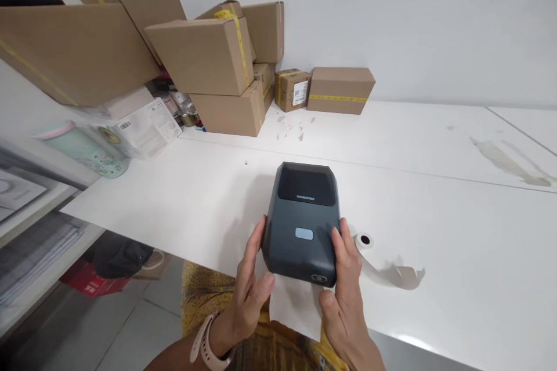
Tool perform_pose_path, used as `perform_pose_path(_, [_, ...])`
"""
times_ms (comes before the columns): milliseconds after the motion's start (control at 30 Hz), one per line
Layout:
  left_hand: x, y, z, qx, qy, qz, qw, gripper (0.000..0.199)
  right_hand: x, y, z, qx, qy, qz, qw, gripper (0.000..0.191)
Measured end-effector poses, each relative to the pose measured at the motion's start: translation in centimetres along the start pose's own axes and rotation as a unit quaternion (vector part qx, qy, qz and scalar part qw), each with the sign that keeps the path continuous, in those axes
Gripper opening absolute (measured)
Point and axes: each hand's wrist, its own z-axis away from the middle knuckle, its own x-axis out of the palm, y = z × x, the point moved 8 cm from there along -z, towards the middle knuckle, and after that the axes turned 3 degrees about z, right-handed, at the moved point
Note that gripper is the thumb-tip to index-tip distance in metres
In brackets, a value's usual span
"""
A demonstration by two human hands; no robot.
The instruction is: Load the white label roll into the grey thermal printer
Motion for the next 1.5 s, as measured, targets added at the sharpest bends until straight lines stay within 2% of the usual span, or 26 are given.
perform_pose_path(133, [0.0,-0.1,-0.1,-0.006,0.005,0.012,1.0,0.073,0.3,0.5,0.2,0.02,0.004,-0.031,0.999,0.079])
perform_pose_path(233, [0.1,-1.0,-0.1,-0.01,0.026,0.053,0.998,0.074,0.7,1.2,0.5,0.078,0.056,-0.082,0.992,0.08])
perform_pose_path(333, [0.4,-2.7,0.0,-0.028,0.057,0.112,0.992,0.077,1.1,2.2,1.0,0.142,0.151,-0.189,0.96,0.07])
perform_pose_path(400, [0.7,-3.8,0.1,-0.043,0.069,0.131,0.988,0.076,1.8,2.7,1.4,0.187,0.193,-0.231,0.935,0.065])
perform_pose_path(500, [0.9,-4.5,0.0,-0.03,0.08,0.134,0.987,0.072,2.4,3.3,2.0,0.239,0.235,-0.224,0.915,0.064])
perform_pose_path(600, [0.7,-4.3,-0.2,0.008,0.1,0.105,0.989,0.069,2.7,3.7,2.5,0.257,0.264,-0.208,0.906,0.064])
perform_pose_path(833, [0.6,-4.2,-0.2,0.044,0.122,0.044,0.991,0.066,2.6,4.4,2.5,0.256,0.279,-0.161,0.911,0.065])
perform_pose_path(1000, [0.7,-4.3,-0.2,0.057,0.116,0.036,0.991,0.067,2.8,4.9,2.6,0.276,0.29,-0.17,0.9,0.067])
perform_pose_path(1100, [0.7,-4.2,-0.3,0.057,0.099,0.033,0.993,0.066,2.4,4.4,2.1,0.252,0.252,-0.192,0.914,0.069])
perform_pose_path(1167, [0.5,-4.1,-0.7,0.053,0.091,0.048,0.993,0.064,1.2,3.1,0.8,0.196,0.197,-0.152,0.948,0.072])
perform_pose_path(1267, [-0.5,-3.8,-1.8,0.027,0.104,0.062,0.992,0.061,-1.6,0.3,-2.7,0.072,0.135,-0.01,0.988,0.071])
perform_pose_path(1333, [-1.4,-3.8,-3.0,-0.011,0.127,0.064,0.99,0.056,-3.5,-1.9,-5.9,-0.016,0.132,0.057,0.989,0.065])
perform_pose_path(1400, [-2.0,-4.0,-4.3,-0.049,0.131,0.083,0.987,0.055,-5.0,-3.7,-9.6,-0.081,0.153,0.073,0.982,0.063])
perform_pose_path(1500, [-1.9,-4.3,-6.1,-0.09,0.095,0.12,0.984,0.058,-6.2,-4.3,-15.4,-0.065,0.169,0.018,0.983,0.063])
